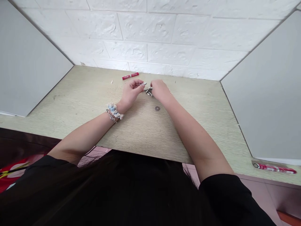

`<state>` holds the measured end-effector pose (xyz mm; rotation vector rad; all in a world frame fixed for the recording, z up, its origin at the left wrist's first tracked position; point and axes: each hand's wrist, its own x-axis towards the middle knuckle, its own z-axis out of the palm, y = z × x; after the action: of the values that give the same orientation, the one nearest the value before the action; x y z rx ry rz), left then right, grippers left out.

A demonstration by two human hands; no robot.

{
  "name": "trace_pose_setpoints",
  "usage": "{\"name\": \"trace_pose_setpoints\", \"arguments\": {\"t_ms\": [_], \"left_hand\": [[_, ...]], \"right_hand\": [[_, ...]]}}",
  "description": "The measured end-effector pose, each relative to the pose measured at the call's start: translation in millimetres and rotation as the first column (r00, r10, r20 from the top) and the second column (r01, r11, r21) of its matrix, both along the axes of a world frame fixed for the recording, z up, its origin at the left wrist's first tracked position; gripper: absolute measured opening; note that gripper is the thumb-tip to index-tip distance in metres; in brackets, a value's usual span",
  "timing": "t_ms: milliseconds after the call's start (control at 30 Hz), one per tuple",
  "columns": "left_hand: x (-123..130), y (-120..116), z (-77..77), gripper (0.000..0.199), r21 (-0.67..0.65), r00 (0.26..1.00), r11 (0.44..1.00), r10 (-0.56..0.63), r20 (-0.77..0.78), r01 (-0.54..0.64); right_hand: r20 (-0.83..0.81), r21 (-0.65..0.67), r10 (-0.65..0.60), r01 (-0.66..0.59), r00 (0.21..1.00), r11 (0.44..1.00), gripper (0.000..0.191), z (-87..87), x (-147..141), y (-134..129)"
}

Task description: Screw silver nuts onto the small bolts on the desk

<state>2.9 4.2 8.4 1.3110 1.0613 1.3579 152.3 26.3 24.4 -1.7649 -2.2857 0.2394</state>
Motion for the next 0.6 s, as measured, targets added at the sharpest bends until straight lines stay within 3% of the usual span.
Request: {"name": "trace_pose_setpoints", "arguments": {"t_ms": [167, 400, 500, 600], "left_hand": [[-1, 0, -1.7, 0.009, -0.002, 1.0, 1.0, 0.009, -0.006, -0.009], [-1, -1, -0.1, 0.01, -0.01, 0.999, 1.0, -0.002, -0.043, 0.001], [0, -4, 0.2, 0.01, 0.013, 0.992, 1.0, 0.009, -0.124, -0.007], [2, -7, -1.6, 0.009, 0.046, 0.986, 0.999, -0.001, -0.167, 0.009]], "right_hand": [[-0.078, 0.056, 0.039, -0.035, 0.996, 0.998, 0.044, -4.4, 1, 4], [-0.17, 0.204, -0.005, 0.041, 0.985, 0.978, 0.045, 20.8, 10, 17], [-0.269, 0.211, 0.052, 0.006, 0.962, 0.978, 0.049, 22.1, 13, 7], [-0.402, 0.195, 0.055, 0.027, 0.914, 0.98, 0.046, 9.7, 9, -15]]}}
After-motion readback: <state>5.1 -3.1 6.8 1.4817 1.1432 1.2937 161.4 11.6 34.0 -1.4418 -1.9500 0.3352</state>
